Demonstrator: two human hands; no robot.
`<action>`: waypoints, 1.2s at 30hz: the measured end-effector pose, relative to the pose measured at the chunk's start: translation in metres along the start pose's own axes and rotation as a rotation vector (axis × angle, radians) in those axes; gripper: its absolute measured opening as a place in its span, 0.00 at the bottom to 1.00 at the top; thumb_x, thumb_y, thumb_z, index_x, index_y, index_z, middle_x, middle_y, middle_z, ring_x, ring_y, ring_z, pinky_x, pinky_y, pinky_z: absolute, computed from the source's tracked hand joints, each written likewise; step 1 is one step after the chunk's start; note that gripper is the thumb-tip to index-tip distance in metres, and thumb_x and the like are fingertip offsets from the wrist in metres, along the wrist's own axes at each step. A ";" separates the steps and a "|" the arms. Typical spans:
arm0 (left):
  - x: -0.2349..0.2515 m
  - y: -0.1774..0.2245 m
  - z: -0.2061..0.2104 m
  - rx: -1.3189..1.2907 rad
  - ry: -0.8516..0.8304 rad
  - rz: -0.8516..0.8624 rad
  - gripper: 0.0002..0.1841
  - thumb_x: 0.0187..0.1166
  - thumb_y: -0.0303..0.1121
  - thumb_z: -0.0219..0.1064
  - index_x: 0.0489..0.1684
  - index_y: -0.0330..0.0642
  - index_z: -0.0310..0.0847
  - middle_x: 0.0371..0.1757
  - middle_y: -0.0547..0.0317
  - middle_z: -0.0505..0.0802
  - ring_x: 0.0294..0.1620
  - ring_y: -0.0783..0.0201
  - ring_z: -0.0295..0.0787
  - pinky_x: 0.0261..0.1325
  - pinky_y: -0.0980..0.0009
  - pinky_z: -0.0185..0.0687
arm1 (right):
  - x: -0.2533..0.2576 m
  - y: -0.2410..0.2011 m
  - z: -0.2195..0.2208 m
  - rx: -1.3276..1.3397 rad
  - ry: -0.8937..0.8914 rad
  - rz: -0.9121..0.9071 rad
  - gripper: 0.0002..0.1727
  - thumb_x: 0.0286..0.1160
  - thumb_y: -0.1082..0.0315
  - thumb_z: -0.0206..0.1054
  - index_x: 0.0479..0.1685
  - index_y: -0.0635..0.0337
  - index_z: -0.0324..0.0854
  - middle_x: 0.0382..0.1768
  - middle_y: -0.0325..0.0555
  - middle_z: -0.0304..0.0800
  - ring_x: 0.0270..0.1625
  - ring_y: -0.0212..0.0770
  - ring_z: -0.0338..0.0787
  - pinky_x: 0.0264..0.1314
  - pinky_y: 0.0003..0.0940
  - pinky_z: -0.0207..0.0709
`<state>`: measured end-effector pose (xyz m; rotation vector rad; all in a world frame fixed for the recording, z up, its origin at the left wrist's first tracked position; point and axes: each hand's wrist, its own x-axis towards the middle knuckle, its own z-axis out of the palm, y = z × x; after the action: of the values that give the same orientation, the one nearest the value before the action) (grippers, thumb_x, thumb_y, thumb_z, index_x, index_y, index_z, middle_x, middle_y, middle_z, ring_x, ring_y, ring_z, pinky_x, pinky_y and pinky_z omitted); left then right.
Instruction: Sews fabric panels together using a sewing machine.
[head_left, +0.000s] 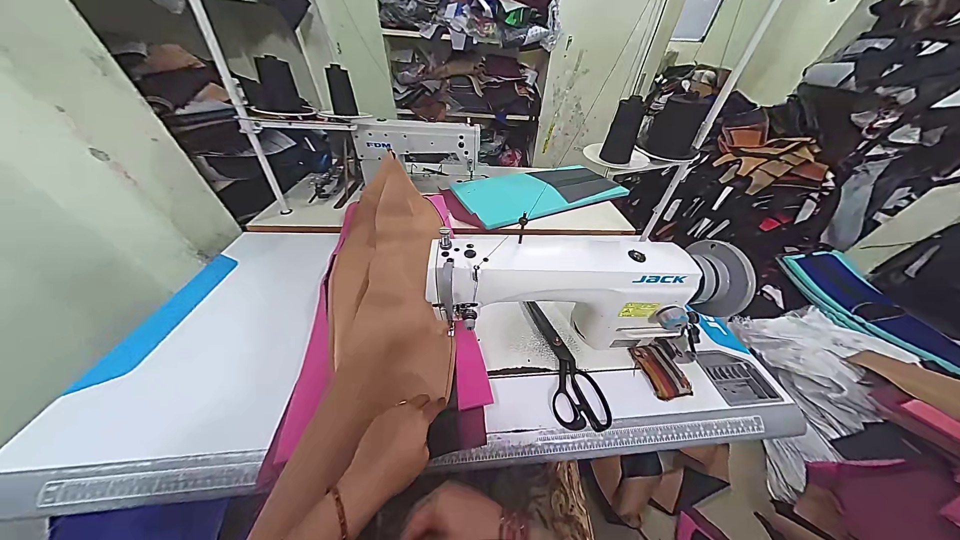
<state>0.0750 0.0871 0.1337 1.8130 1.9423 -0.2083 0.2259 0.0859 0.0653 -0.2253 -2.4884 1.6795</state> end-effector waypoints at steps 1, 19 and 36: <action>0.000 0.000 0.005 -0.022 0.028 0.000 0.29 0.79 0.22 0.58 0.84 0.46 0.74 0.73 0.43 0.86 0.72 0.42 0.84 0.70 0.44 0.79 | -0.010 0.000 -0.017 0.037 0.118 0.078 0.14 0.76 0.82 0.56 0.46 0.75 0.90 0.47 0.63 0.94 0.47 0.52 0.95 0.56 0.49 0.86; 0.016 0.007 0.087 0.012 0.850 0.099 0.19 0.56 0.10 0.72 0.48 0.31 0.93 0.49 0.34 0.92 0.52 0.34 0.92 0.47 0.46 0.91 | 0.047 0.053 -0.070 -1.126 0.741 0.116 0.19 0.66 0.66 0.65 0.52 0.61 0.94 0.63 0.44 0.94 0.56 0.51 0.92 0.47 0.50 0.82; 0.052 -0.017 0.062 -0.084 0.775 0.079 0.27 0.61 0.09 0.69 0.59 0.42 0.93 0.55 0.36 0.92 0.60 0.34 0.89 0.60 0.45 0.87 | 0.060 0.062 -0.090 -0.940 0.796 0.159 0.18 0.73 0.70 0.63 0.59 0.59 0.92 0.62 0.54 0.93 0.67 0.60 0.89 0.67 0.60 0.81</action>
<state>0.0722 0.1061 0.0536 2.0905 2.2939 0.6921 0.1873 0.2021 0.0426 -0.9585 -2.3674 0.1771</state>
